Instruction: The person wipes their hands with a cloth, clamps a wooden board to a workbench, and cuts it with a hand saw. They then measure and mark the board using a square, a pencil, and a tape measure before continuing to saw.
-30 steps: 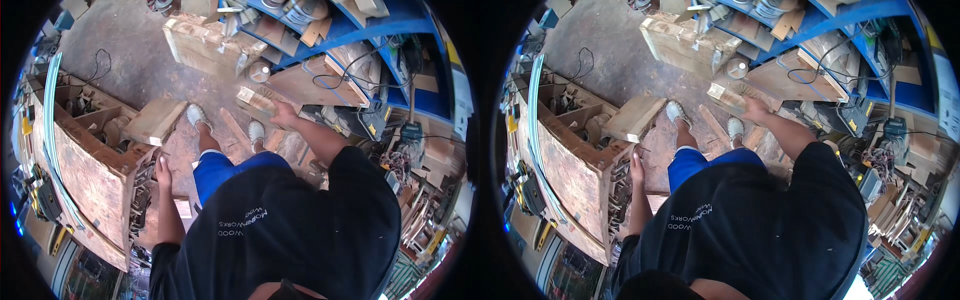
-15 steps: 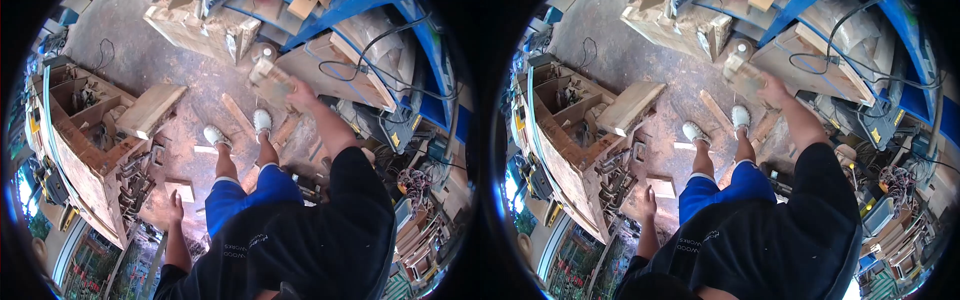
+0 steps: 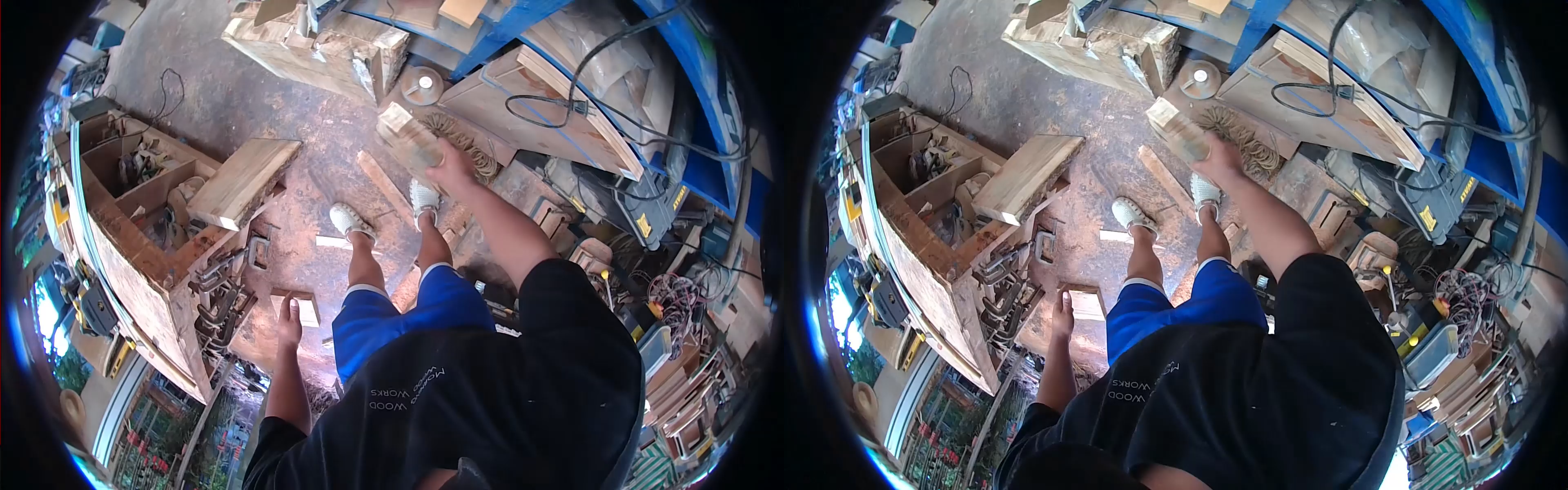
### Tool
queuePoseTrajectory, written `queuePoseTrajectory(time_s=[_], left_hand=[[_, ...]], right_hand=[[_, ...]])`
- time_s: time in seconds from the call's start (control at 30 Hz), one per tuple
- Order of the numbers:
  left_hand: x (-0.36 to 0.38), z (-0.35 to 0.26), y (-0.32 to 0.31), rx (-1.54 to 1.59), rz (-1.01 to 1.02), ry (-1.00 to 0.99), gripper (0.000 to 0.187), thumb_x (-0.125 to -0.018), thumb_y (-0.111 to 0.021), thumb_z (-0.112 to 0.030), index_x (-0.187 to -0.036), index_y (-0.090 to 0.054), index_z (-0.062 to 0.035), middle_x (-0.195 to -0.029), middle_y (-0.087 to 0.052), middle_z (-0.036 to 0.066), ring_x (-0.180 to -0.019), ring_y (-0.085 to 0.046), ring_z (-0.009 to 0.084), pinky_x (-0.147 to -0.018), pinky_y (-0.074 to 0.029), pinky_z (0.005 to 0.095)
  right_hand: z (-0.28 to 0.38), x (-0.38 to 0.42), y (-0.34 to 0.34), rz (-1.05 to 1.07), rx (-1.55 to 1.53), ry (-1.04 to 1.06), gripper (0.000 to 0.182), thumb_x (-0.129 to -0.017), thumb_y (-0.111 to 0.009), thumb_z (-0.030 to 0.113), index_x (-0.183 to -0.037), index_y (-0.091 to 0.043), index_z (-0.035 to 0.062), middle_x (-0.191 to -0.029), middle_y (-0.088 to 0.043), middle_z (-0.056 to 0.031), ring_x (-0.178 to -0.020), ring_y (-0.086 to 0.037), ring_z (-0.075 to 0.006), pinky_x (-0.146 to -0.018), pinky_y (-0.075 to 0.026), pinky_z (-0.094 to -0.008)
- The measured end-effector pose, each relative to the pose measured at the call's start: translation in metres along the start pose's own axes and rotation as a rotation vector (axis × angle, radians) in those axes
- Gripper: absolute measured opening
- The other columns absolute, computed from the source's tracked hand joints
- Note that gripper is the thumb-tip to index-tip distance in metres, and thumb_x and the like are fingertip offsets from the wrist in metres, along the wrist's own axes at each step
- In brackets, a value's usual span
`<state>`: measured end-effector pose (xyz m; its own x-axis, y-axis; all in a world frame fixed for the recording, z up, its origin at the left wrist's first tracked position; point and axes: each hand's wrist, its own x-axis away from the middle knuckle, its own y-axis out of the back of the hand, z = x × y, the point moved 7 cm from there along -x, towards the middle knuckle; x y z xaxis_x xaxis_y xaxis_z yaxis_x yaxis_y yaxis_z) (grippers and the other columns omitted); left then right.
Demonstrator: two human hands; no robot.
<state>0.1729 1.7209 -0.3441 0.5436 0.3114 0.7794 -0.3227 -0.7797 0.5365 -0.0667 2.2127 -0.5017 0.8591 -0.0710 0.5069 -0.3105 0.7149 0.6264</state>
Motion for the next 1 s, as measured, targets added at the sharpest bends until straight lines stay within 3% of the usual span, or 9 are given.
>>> queuePoseTrajectory(time_s=[0.1,0.17,0.23,0.33,0.47,0.57,0.7,0.83,1.0], left_hand=[[-0.001,0.013,0.003,0.009,-0.017,-0.082,0.054,-0.102,-0.04,-0.042,-0.141,-0.041,-0.0036,-0.138,-0.048,0.016,-0.129,-0.044,0.0247,-0.106,-0.034,0.0332],[0.011,0.025,0.006,0.096,-0.054,0.044,0.054,-0.102,-0.041,-0.043,-0.141,-0.041,-0.0065,-0.137,-0.049,0.013,-0.127,-0.045,0.0239,-0.104,-0.036,0.0342],[0.011,0.056,0.004,0.127,-0.045,0.085,0.053,-0.101,-0.041,-0.043,-0.141,-0.042,-0.0083,-0.138,-0.049,0.012,-0.127,-0.045,0.0241,-0.103,-0.038,0.0355],[0.017,0.075,-0.006,0.145,-0.054,0.094,0.053,-0.102,-0.04,-0.043,-0.14,-0.043,-0.0065,-0.138,-0.049,0.013,-0.127,-0.045,0.0244,-0.104,-0.037,0.035],[0.012,0.082,-0.014,-0.044,-0.041,-0.003,0.048,-0.102,-0.043,-0.032,-0.139,-0.043,-0.0016,-0.139,-0.048,0.018,-0.131,-0.042,0.0271,-0.11,-0.031,0.0359],[0.003,0.075,-0.021,0.056,-0.022,0.047,0.055,-0.101,-0.042,-0.041,-0.139,-0.042,-0.0004,-0.139,-0.048,0.016,-0.132,-0.041,0.0254,-0.11,-0.031,0.0344],[0.0,0.06,-0.03,0.13,-0.032,0.046,0.049,-0.102,-0.044,-0.033,-0.139,-0.042,-0.001,-0.138,-0.048,0.017,-0.131,-0.042,0.0263,-0.109,-0.031,0.0351],[0.0,0.063,-0.035,0.116,-0.016,0.013,0.045,-0.101,-0.046,-0.027,-0.139,-0.043,-0.0031,-0.138,-0.049,0.017,-0.129,-0.043,0.0258,-0.108,-0.033,0.0355],[-0.008,0.085,-0.03,0.092,-0.028,0.086,0.05,-0.096,-0.055,-0.032,-0.139,-0.044,-0.0095,-0.137,-0.048,0.021,-0.123,-0.05,0.0316,-0.099,-0.044,0.0399]], right_hand=[[-0.037,-0.031,-0.018,0.089,-0.151,-0.021,0.057,-0.062,-0.08,0.027,-0.111,-0.057,0.0104,-0.09,-0.068,-0.0145,-0.085,-0.067,-0.0326,-0.075,-0.052,-0.043],[-0.058,-0.045,-0.03,0.07,-0.226,-0.042,0.061,-0.062,-0.082,0.026,-0.116,-0.059,0.0092,-0.092,-0.069,-0.0133,-0.087,-0.067,-0.0304,-0.08,-0.051,-0.0404],[-0.068,-0.063,-0.014,-0.104,-0.127,0.044,0.065,-0.062,-0.082,0.025,-0.12,-0.058,0.0077,-0.097,-0.069,-0.0133,-0.091,-0.067,-0.0276,-0.084,-0.051,-0.0368],[-0.092,-0.085,0.016,-0.094,-0.187,-0.078,0.063,-0.063,-0.082,0.025,-0.119,-0.058,0.0064,-0.102,-0.069,-0.0143,-0.096,-0.066,-0.0263,-0.087,-0.05,-0.035],[-0.067,-0.09,0.071,-0.044,-0.124,-0.057,0.06,-0.066,-0.08,0.019,-0.12,-0.058,0.0053,-0.106,-0.069,-0.0129,-0.101,-0.066,-0.0244,-0.088,-0.05,-0.0339],[-0.09,-0.103,0.058,-0.095,-0.033,-0.003,0.059,-0.067,-0.08,0.017,-0.121,-0.058,0.0056,-0.106,-0.069,-0.0122,-0.101,-0.066,-0.0238,-0.088,-0.05,-0.0339],[-0.121,-0.087,0.034,-0.023,-0.118,-0.03,0.063,-0.067,-0.08,0.019,-0.123,-0.056,0.0062,-0.109,-0.068,-0.0132,-0.103,-0.065,-0.0252,-0.09,-0.049,-0.0353],[-0.151,-0.092,0.037,-0.096,0.01,-0.003,0.067,-0.067,-0.081,0.02,-0.126,-0.053,0.0037,-0.116,-0.064,-0.0172,-0.11,-0.061,-0.0282,-0.095,-0.046,-0.0374],[-0.14,-0.119,0.038,0.003,0.165,-0.037,0.072,-0.068,-0.08,0.023,-0.128,-0.048,-0.0004,-0.121,-0.06,-0.0222,-0.114,-0.057,-0.0346,-0.098,-0.045,-0.0391]])
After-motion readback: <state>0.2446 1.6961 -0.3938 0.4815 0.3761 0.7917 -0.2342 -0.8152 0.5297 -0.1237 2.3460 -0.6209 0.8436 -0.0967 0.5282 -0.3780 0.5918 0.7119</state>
